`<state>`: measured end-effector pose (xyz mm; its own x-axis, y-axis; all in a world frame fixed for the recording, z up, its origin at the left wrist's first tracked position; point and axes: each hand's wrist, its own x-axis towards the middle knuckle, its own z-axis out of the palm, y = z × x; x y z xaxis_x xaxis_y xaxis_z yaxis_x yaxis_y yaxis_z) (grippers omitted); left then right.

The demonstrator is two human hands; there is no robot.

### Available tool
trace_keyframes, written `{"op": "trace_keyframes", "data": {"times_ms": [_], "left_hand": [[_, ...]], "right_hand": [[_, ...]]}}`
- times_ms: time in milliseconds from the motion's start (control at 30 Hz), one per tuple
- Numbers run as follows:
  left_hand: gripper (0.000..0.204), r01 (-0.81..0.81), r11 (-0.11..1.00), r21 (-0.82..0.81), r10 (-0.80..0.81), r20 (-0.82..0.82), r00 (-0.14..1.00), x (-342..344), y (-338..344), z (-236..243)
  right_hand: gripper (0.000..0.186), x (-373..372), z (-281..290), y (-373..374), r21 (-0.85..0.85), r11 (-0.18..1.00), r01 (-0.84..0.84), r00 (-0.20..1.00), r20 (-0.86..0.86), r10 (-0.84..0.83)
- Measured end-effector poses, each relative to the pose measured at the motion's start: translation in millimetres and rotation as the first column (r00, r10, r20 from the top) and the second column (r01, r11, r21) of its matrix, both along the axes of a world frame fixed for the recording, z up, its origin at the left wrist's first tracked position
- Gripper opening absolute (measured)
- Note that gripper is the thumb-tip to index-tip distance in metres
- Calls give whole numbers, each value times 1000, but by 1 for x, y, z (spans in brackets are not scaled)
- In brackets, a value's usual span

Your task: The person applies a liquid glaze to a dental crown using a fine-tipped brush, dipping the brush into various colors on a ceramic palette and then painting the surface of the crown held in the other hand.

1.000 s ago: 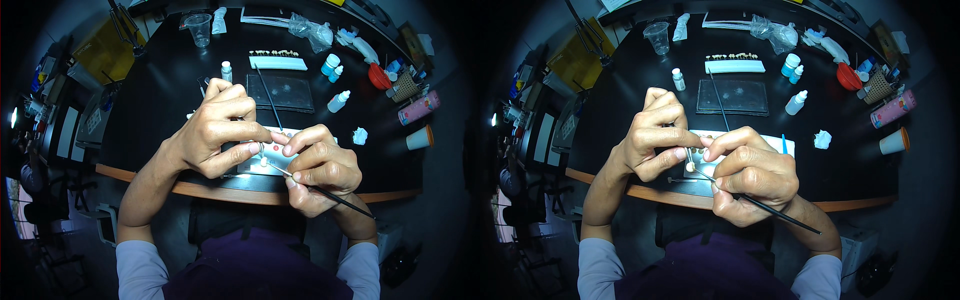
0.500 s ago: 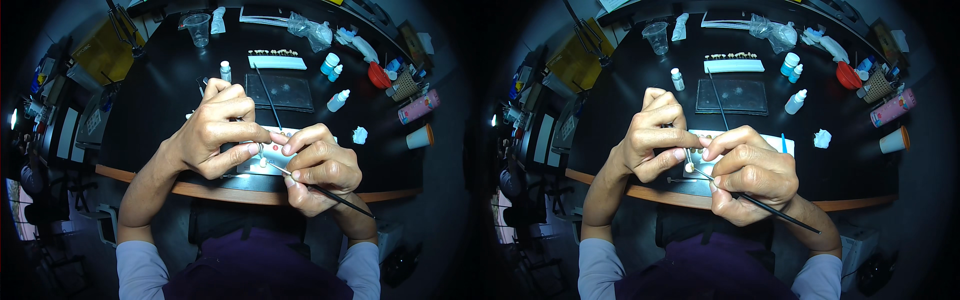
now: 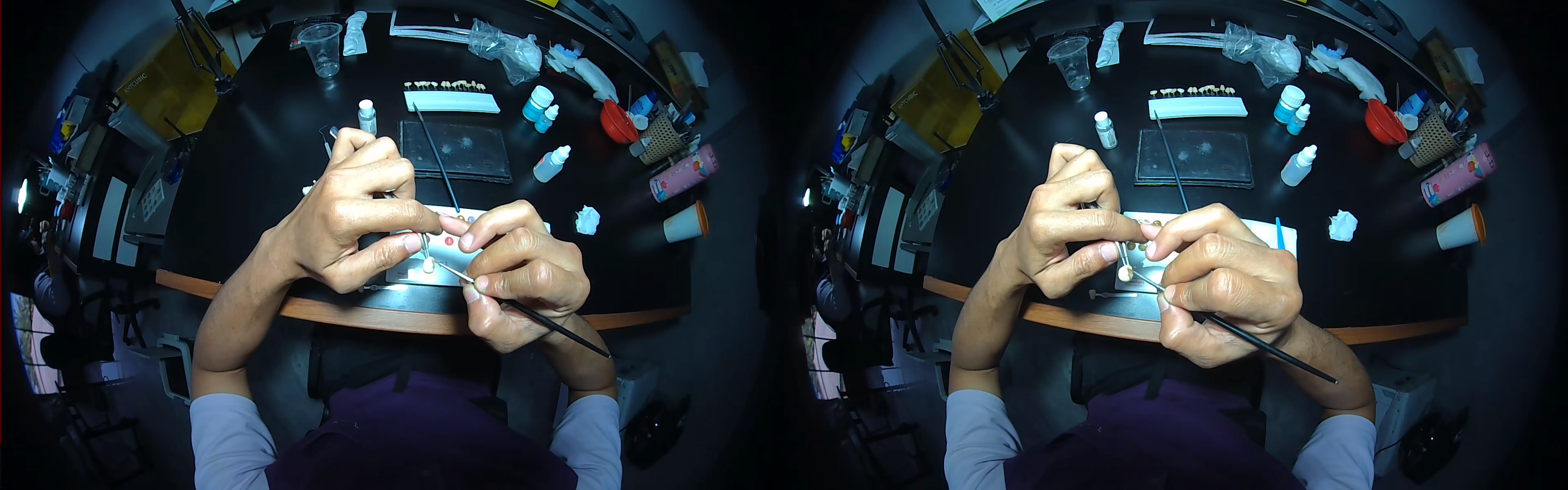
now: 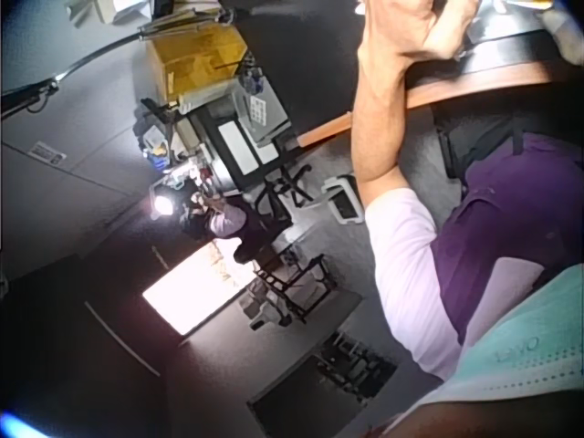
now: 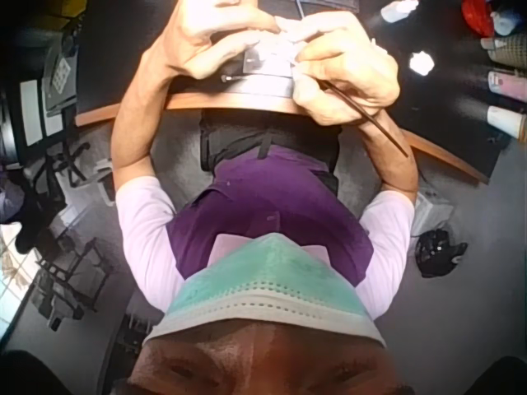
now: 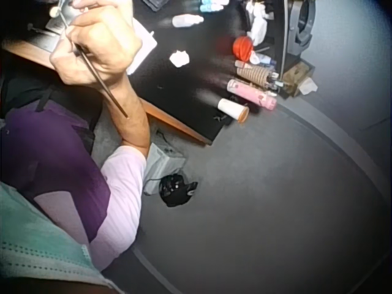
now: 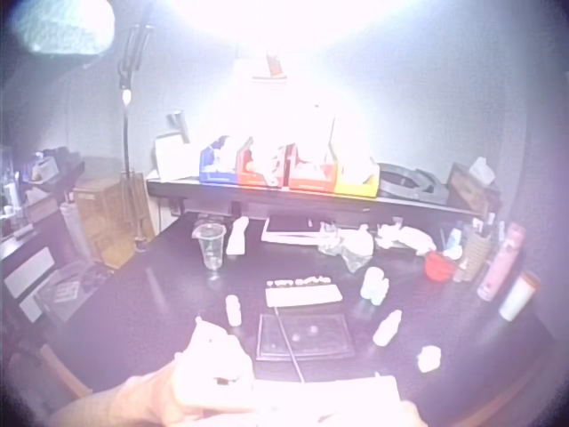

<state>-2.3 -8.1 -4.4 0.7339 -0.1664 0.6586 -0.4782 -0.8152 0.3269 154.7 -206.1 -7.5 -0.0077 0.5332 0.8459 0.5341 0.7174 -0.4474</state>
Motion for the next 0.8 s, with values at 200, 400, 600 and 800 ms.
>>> {"op": "trace_keyframes", "data": {"times_ms": [200, 400, 600, 800], "left_hand": [[23, 0, 1000, -4, 0, -1, 1000, -1, 0, -1], [30, -22, 999, 28, 21, 31, 999, 1, -1, -1], [34, -52, 997, 54, 49, 58, 997, 1, -2, 0], [32, -73, 993, 94, 65, 83, 994, 1, -2, 0]], "right_hand": [[20, -1, 3, -3, -41, 999, 10, 1000, 10, -10], [21, 0, 3, -3, -26, 1000, 7, 1000, -6, -7], [22, 0, 3, -3, -45, 999, -13, 1000, -15, 13], [21, 0, 4, -3, -79, 997, -14, 1000, -9, 13]]}}
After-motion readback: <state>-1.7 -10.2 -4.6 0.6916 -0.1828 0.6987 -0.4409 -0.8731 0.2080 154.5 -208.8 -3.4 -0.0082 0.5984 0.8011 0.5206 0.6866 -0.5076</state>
